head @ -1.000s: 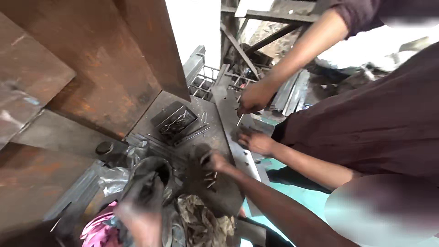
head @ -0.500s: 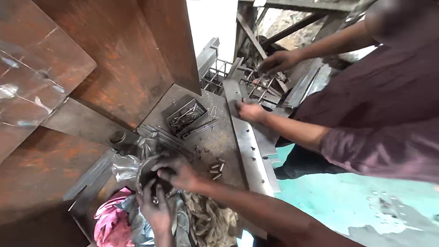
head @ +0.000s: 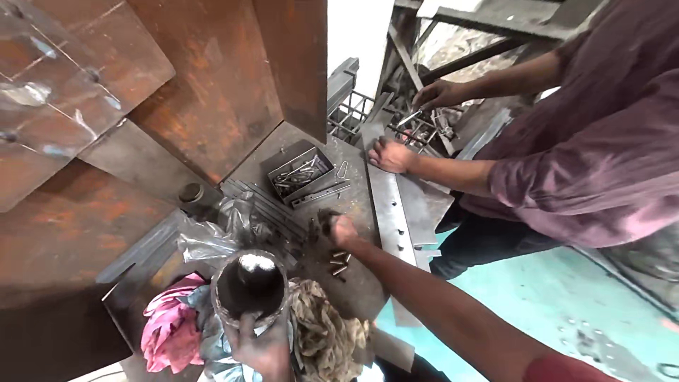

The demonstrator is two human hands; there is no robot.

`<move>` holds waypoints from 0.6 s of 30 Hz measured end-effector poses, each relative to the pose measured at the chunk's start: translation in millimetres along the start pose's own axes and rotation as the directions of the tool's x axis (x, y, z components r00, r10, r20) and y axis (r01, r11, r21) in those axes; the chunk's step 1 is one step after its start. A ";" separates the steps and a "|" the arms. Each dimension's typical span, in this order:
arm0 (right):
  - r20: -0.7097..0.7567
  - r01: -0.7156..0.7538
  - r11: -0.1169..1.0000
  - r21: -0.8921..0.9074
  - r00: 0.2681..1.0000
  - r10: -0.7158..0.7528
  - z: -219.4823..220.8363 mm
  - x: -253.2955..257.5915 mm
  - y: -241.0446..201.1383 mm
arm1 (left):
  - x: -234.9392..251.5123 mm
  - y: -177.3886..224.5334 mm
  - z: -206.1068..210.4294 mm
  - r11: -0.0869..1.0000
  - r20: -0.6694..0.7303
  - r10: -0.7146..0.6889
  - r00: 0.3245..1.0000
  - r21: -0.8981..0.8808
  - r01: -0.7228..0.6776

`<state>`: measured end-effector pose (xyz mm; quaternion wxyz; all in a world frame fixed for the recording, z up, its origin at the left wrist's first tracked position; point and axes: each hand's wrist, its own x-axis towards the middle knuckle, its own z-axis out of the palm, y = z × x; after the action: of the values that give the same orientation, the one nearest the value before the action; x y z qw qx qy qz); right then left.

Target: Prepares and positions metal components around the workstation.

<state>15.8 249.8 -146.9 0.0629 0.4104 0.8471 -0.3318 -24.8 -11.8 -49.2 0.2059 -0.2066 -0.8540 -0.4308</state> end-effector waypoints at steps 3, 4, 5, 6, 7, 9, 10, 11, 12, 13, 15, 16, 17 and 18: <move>0.015 -0.015 1.000 -0.025 1.000 0.016 -7.3 -5.9 0.0 | 14.4 15.3 -0.8 0.992 0.118 -0.093 0.989 0.094 0.082; 0.013 -0.042 0.999 -0.016 0.999 0.043 -13.1 -8.6 -0.4 | 17.9 16.4 1.3 0.985 0.167 -0.131 0.977 0.133 0.110; 0.001 -0.059 0.998 -0.008 0.998 0.059 -17.4 -10.3 0.7 | 19.7 14.8 4.8 0.978 0.211 -0.160 0.964 0.166 0.126; -0.017 -0.057 0.998 0.014 0.998 0.057 -20.5 -11.6 3.4 | 20.4 12.4 8.2 0.974 0.242 -0.175 0.954 0.184 0.131; -0.054 -0.039 0.997 0.063 0.998 0.042 -22.4 -13.3 7.7 | 21.2 11.3 10.5 0.971 0.257 -0.177 0.950 0.202 0.126; -0.161 0.033 0.978 0.204 0.987 0.000 -27.0 -24.0 16.1 | 24.7 12.3 12.7 0.967 0.291 -0.189 0.938 0.221 0.126; -0.205 0.085 0.961 0.263 0.978 -0.031 -27.7 -33.2 19.8 | 25.9 12.7 12.8 0.967 0.306 -0.194 0.932 0.220 0.129; -0.226 0.137 0.943 0.302 0.972 -0.069 -27.5 -44.4 22.9 | 27.2 12.7 13.4 0.968 0.313 -0.188 0.931 0.218 0.122; -0.228 0.179 0.931 0.319 0.968 -0.108 -25.6 -54.5 26.7 | 28.5 12.7 15.1 0.970 0.308 -0.170 0.936 0.217 0.104; -0.217 0.203 0.924 0.323 0.967 -0.137 -22.4 -63.4 31.5 | 28.5 13.0 16.9 0.973 0.300 -0.145 0.943 0.217 0.081; -0.191 0.205 0.919 0.336 0.970 -0.147 -13.0 -81.0 41.6 | 22.0 14.3 17.4 0.978 0.291 -0.101 0.951 0.204 0.042; -0.184 0.182 0.906 0.382 0.976 -0.119 -8.5 -89.5 44.7 | 15.4 14.0 16.8 0.981 0.282 -0.074 0.957 0.191 0.020; -0.160 0.128 0.866 0.484 0.985 -0.056 -5.8 -97.0 45.2 | 7.1 12.0 16.9 0.984 0.261 -0.030 0.965 0.176 -0.018; -0.112 0.055 0.772 0.633 0.993 0.022 -4.1 -103.1 44.0 | -1.9 10.3 17.2 0.986 0.231 0.013 0.973 0.160 -0.051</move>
<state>116.5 204.5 -127.2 -0.1302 0.4182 0.6911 -0.5749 -20.7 7.6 -52.8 0.1294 -0.2508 -0.9012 -0.3288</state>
